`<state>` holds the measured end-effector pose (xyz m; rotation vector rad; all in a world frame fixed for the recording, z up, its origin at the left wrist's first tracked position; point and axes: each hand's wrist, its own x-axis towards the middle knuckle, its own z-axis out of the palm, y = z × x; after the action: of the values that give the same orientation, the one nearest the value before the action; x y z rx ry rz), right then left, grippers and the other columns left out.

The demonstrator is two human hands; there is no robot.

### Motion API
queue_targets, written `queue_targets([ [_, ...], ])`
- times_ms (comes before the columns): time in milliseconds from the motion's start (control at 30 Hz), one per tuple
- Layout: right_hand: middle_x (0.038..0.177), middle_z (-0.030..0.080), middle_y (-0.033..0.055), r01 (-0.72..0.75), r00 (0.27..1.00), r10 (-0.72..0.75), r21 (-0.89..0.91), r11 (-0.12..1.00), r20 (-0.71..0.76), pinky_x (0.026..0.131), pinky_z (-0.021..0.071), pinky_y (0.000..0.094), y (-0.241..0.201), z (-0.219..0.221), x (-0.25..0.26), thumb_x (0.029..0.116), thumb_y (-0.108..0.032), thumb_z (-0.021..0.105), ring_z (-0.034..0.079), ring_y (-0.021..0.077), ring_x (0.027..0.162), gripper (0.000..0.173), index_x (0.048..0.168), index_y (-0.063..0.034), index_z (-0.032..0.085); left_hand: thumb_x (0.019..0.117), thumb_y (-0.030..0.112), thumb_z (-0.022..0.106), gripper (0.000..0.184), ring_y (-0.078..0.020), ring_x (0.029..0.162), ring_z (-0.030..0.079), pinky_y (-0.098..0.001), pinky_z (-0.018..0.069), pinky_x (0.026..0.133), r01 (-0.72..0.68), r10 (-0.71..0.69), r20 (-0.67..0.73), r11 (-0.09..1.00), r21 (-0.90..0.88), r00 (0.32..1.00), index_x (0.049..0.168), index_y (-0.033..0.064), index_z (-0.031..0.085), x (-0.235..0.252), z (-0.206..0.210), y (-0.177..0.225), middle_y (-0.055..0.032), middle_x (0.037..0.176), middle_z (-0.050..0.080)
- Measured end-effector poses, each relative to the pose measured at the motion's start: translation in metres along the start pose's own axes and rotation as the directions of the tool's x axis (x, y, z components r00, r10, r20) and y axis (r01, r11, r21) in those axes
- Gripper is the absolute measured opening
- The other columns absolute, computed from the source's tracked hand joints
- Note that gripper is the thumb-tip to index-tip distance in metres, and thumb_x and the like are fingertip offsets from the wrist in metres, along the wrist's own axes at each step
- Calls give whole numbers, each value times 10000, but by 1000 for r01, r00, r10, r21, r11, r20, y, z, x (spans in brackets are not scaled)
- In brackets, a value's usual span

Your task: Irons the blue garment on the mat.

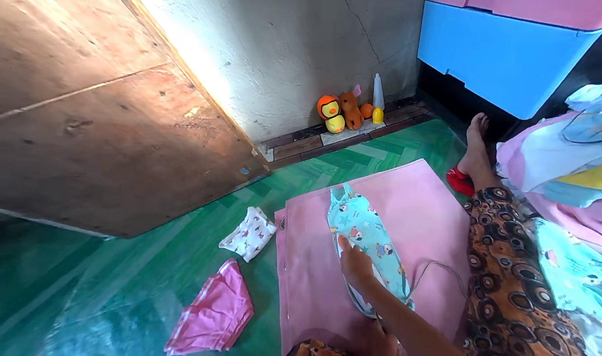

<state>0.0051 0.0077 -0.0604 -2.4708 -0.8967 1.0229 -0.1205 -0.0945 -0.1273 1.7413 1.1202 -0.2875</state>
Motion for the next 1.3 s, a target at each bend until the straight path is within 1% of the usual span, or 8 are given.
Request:
queue_targets([
  [67,1347,614,239,-4,1000,4,4,1000,-1,943,550,552,-4,-3,3,1095,-241,428,667,411,1156,559,1636,-229,286,1060,212,496,374,-354,1073,632,-493,487,965,-5,5,-13,1000,-20,1000,1181,-113,636,3,3,-6,-286,1149,654],
  [167,1350,618,229,-15,1000,15,0,1000,5,951,547,549,-9,-7,7,1100,-243,405,664,402,1168,559,1642,-236,268,1041,201,516,343,-276,928,641,-427,528,851,-16,14,-31,999,-47,999,1156,-97,639,10,10,-14,-223,1032,663],
  [233,1350,619,224,-15,1000,15,-5,1000,0,951,546,545,-11,-9,11,1103,-246,398,664,396,1170,560,1645,-236,259,1055,221,520,382,-347,1090,638,-487,493,974,40,-40,25,999,-12,999,1214,-108,630,8,5,-8,-277,1172,656],
  [333,1329,636,215,-18,1000,17,-7,1000,-16,942,552,539,-14,-10,17,1100,-238,399,671,388,1163,562,1644,-240,258,1065,255,510,381,-311,1026,655,-463,516,931,55,-55,30,998,11,998,1180,-83,643,7,3,-6,-240,1118,670],
  [433,1320,634,220,-16,1000,16,-9,1000,-24,931,557,541,-17,-11,22,1099,-237,405,677,393,1145,564,1643,-236,254,1081,263,486,419,-369,1158,621,-515,466,1024,49,-50,54,999,13,997,1226,-102,631,2,-2,-1,-288,1224,643],
  [567,1328,629,222,-14,1000,14,-13,1000,-24,941,551,533,-20,-16,28,1101,-245,400,669,393,1160,557,1640,-231,259,1060,209,531,352,-377,1065,657,-539,497,959,55,-55,-8,998,-23,998,1162,-102,660,-5,-2,6,-279,1092,681],
  [800,1319,633,231,-13,999,14,11,1000,-42,954,542,535,-26,-23,35,1099,-241,410,666,391,1164,556,1637,-202,277,1082,270,476,416,-380,1158,629,-535,470,1021,48,-48,47,999,-7,998,1209,-88,645,0,-3,3,-279,1195,658],
  [1300,1314,646,202,-28,998,28,-5,1000,-60,942,551,523,-34,-28,52,1096,-239,403,667,370,1180,541,1624,-209,288,1051,187,532,339,-382,1068,652,-543,488,971,33,-35,-28,997,-75,999,1156,-110,657,-6,-1,6,-283,1086,679],
])
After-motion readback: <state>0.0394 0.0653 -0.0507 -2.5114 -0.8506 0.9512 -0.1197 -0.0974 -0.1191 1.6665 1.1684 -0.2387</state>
